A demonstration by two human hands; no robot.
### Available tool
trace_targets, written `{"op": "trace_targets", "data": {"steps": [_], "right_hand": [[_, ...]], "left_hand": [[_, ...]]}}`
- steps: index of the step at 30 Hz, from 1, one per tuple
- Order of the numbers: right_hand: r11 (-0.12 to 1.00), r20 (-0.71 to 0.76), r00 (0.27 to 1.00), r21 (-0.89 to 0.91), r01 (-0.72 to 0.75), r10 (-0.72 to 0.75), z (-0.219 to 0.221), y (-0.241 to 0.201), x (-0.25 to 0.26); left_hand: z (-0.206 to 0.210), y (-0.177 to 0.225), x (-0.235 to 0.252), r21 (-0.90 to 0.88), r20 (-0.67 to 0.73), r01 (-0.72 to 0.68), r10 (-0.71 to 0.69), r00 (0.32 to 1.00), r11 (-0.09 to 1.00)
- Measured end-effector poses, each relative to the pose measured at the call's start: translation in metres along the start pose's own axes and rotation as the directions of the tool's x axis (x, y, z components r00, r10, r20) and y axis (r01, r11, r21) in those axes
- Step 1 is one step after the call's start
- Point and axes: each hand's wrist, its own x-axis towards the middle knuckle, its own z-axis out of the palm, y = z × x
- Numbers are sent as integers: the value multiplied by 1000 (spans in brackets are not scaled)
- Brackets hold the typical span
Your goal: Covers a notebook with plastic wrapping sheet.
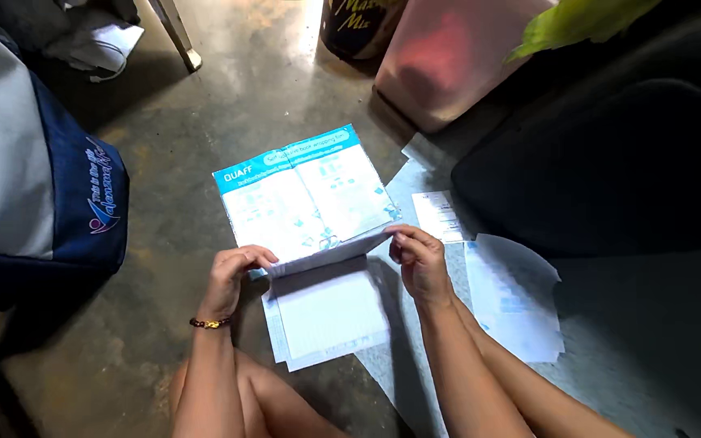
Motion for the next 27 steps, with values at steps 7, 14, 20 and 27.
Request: {"op": "trace_targets", "data": {"steps": [7,14,20,27], "right_hand": [[948,31,995,-308,-80,94,-21,-3,-67],[712,-23,971,-676,-192,240,-14,19,-96],[697,-84,978,-691,-194,189,-7,38,-105],[709,-127,984,-682,-180,128,-12,34,-109]], "left_hand": [[32,-2,-4,755,200,132,-417,887,643],[76,-24,-2,916,126,40,-382,916,398],[87,-26,7,946,79,70,-435,897,317],[88,-15,28,882,212,106,-587,781,460]]}}
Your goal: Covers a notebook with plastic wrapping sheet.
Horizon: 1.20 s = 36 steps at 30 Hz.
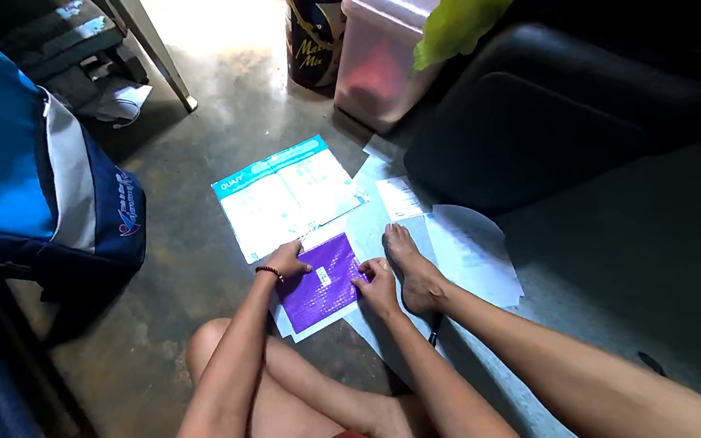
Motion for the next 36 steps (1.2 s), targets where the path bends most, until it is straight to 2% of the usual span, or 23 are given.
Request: {"op": "trace_targets", "data": {"steps": [2,4,5,7,10,12,16,19,23,25,28,30,34,36], "right_hand": [[995,-167,985,98,-25,41,-5,3,-10],[948,-366,920,317,-19,141,-5,3,-23],[894,-394,894,448,-15,212,-5,-1,-29],[711,-283,912,703,-14,298,-7,-12,-37],[513,-51,983,857,-46,174,-16,-43,-48],[441,28,997,896,-59,75,-29,-65,-55],[442,-56,998,895,56,-12,-45,-83,-63],[397,-57,992,913,95,-108,-55,-78,-69],[288,-79,988,951,115,-135,-58,-70,-68],[303,-39,997,951,59,-73,-60,-79,-71],[405,123,992,909,-103,-23,-66,-77,-76],[423,206,978,889,-177,-24,-70,-78,-81],[264,252,959,941,-212,-131,-73,-76,-89],[257,238,945,950,-178,-226,-79,-78,-90]], "left_hand": [[-4,0,-9,-154,29,-64,69,997,986],[-8,-6,-20,-322,-18,-152,155,988,934],[-9,-9,-27,-396,-66,-202,192,979,896],[-8,-4,-48,-516,-186,-285,219,958,808],[6,8,-79,-645,-342,-377,191,920,665],[21,13,-94,-696,-420,-433,165,893,572],[48,18,-117,-747,-524,-542,161,836,385],[60,17,-131,-744,-563,-594,191,804,307],[70,15,-142,-735,-595,-641,245,766,222],[73,18,-148,-742,-604,-648,249,757,172],[79,22,-155,-757,-610,-647,250,752,96],[83,22,-156,-767,-608,-640,256,751,55],[91,20,-161,-758,-614,-649,269,742,62],[94,20,-164,-736,-635,-672,259,728,83]]}}
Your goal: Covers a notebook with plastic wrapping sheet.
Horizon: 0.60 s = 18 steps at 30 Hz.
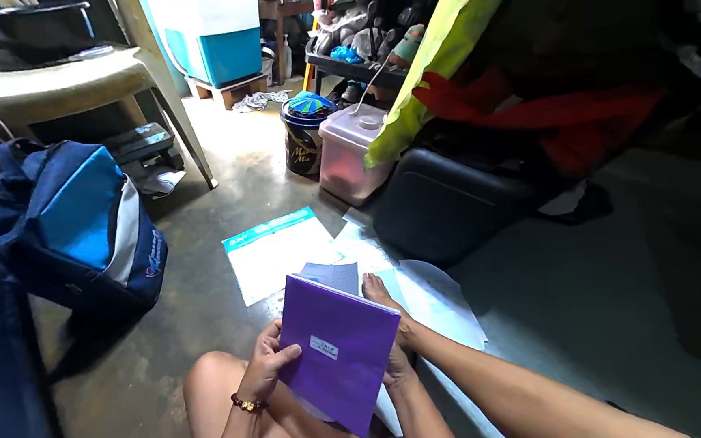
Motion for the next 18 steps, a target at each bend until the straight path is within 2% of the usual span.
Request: {"op": "trace_targets", "data": {"steps": [4,9,14,18], "right_hand": [[977,44,999,-208,40,-32,9,-24,-4],[857,23,985,-490,158,-168,28,-51,-18],[829,-70,965,-531,177,-251,44,-54,-34],[780,32,948,-559,280,-316,50,-55,-47]], "left_hand": [[3,-2,-7,38,-76,-105,108,991,994],[16,3,-19,78,-210,-137,151,966,987],[27,5,-31,64,-232,-188,198,952,980],[29,5,-35,88,-214,-275,288,933,957]]}}
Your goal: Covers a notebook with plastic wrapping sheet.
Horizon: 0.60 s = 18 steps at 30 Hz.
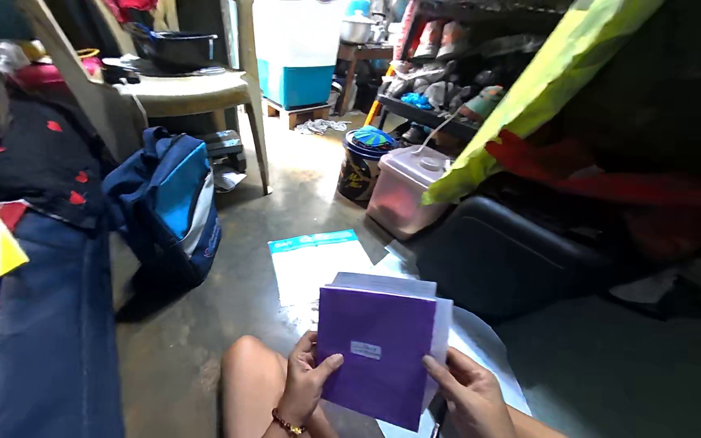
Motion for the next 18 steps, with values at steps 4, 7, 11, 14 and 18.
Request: {"op": "trace_targets", "data": {"steps": [4,7,11,14,18], "right_hand": [[996,4,996,-23,88,-88,-1,-3,-2],[993,77,992,-43,108,-105,-7,-4,-1],[986,242,968,-130,104,-71,-9,-9,-1],[960,213,975,-255,112,-57,-1,-7,-3],[910,136,991,-413,48,9,18,5,4]], "left_hand": [[3,-1,-2,0,29,-69,69,997,998],[4,-1,-2,-33,26,-46,47,999,998],[8,-3,2,-110,-47,97,-103,994,989],[14,-20,3,-9,-113,154,-154,982,988],[19,-35,5,409,-14,219,-233,972,886]]}}
